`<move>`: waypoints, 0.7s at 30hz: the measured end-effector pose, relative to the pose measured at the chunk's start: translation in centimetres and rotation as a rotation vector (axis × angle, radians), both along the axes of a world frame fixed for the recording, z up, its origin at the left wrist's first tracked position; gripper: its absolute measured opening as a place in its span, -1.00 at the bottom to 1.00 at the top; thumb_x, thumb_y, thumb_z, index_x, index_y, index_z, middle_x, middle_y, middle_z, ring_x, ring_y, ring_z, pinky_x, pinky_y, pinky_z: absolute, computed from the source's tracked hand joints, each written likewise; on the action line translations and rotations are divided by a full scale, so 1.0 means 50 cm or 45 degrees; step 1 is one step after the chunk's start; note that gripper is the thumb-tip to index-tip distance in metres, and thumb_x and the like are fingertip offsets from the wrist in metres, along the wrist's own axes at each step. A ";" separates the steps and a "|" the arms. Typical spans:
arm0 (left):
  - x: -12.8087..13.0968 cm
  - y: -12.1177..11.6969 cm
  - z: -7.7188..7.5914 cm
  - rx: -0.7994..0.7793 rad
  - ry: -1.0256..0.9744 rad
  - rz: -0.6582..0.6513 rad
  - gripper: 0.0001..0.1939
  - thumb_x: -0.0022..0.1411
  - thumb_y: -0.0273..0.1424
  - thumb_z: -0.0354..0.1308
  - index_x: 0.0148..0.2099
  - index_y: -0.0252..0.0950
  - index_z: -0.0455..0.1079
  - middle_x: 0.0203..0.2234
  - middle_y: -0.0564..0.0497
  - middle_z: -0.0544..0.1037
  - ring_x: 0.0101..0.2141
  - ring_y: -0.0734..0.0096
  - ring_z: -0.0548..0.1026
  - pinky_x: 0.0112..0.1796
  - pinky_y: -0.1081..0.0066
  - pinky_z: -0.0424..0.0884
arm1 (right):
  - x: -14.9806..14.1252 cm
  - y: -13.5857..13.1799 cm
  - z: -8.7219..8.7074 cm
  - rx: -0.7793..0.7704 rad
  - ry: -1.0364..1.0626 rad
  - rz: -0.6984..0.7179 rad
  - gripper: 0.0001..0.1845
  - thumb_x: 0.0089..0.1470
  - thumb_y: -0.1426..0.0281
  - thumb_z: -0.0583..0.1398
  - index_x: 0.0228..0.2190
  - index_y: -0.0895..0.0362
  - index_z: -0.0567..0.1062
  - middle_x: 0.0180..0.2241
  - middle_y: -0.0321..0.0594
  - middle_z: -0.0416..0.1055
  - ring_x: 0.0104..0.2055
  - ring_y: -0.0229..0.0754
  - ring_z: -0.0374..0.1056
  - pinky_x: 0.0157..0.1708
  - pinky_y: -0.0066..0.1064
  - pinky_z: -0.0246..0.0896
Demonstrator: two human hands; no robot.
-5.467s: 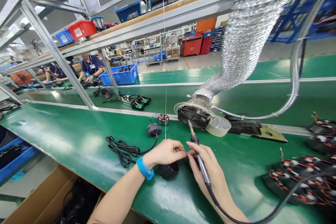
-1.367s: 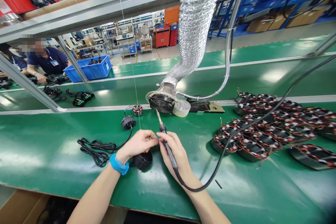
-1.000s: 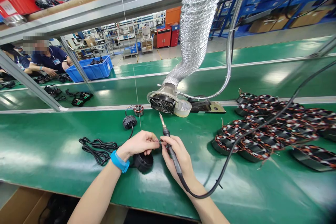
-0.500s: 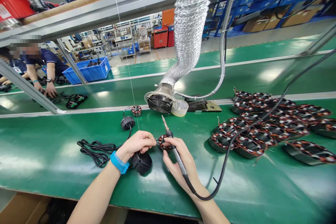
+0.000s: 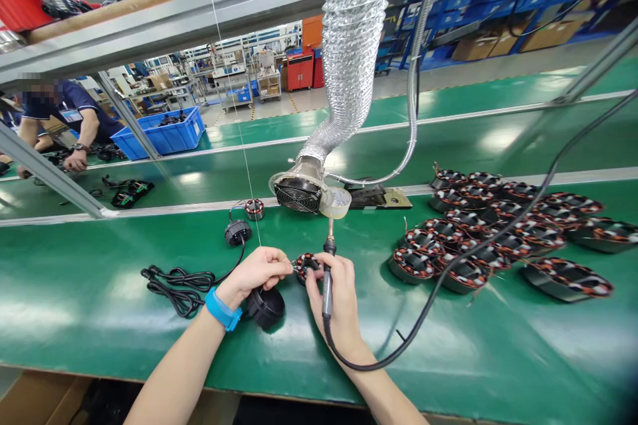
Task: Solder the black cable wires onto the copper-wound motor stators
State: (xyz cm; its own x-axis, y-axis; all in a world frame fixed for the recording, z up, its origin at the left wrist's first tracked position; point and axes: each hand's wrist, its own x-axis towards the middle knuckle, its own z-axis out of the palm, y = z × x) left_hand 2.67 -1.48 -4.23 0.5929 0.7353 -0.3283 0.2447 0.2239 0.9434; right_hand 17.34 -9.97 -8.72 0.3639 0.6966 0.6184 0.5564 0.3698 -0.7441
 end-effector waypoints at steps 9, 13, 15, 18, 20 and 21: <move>-0.004 0.000 -0.002 0.006 -0.005 -0.001 -0.70 -0.01 -0.23 0.30 -0.44 -0.35 0.33 -0.65 0.17 0.33 -0.76 0.72 0.15 -0.70 0.56 -0.05 | 0.025 -0.020 -0.017 -0.014 -0.098 -0.032 -0.61 0.15 0.40 0.21 0.03 0.07 0.32 -0.09 -0.09 0.32 -0.03 -0.05 0.36 -0.06 -0.16 0.39; -0.001 -0.003 0.002 0.002 0.043 -0.028 -0.67 -0.02 -0.19 0.30 -0.42 -0.36 0.35 -0.64 0.15 0.35 -0.75 0.71 0.17 -0.69 0.55 -0.04 | 0.036 -0.017 -0.024 -0.111 -0.102 0.041 -0.52 0.15 0.40 0.20 0.10 0.07 0.27 0.00 -0.05 0.33 0.03 -0.02 0.35 -0.01 -0.12 0.37; 0.004 -0.008 0.004 -0.004 0.059 -0.043 -0.66 -0.03 -0.18 0.30 -0.43 -0.35 0.33 -0.67 0.16 0.34 -0.76 0.70 0.16 -0.69 0.55 -0.05 | 0.033 -0.012 -0.026 -0.137 -0.094 0.076 -0.53 0.16 0.42 0.18 0.10 0.06 0.28 -0.01 -0.05 0.34 0.01 -0.02 0.37 -0.02 -0.13 0.38; 0.012 -0.016 0.009 0.013 0.083 -0.068 -0.67 -0.01 -0.18 0.28 -0.47 -0.33 0.30 -0.74 0.19 0.29 -0.77 0.68 0.13 -0.69 0.54 -0.08 | 0.027 -0.007 -0.027 -0.156 -0.101 0.080 -0.53 0.15 0.43 0.19 0.09 0.04 0.28 -0.02 -0.05 0.33 -0.01 -0.01 0.37 -0.04 -0.13 0.39; 0.016 -0.021 0.011 0.032 0.103 -0.076 -0.68 0.01 -0.18 0.27 -0.47 -0.32 0.30 -0.77 0.20 0.28 -0.77 0.67 0.12 -0.69 0.54 -0.08 | 0.024 -0.006 -0.030 -0.155 -0.111 0.064 -0.54 0.16 0.43 0.19 0.09 0.04 0.28 -0.03 -0.05 0.33 -0.02 -0.01 0.38 -0.06 -0.14 0.39; 0.017 -0.022 0.013 0.041 0.112 -0.072 -0.69 0.01 -0.19 0.27 -0.46 -0.32 0.30 -0.77 0.20 0.28 -0.77 0.67 0.12 -0.69 0.54 -0.08 | 0.024 -0.007 -0.031 -0.156 -0.114 0.058 -0.54 0.16 0.43 0.19 0.09 0.04 0.29 -0.03 -0.05 0.33 -0.02 -0.01 0.38 -0.06 -0.14 0.39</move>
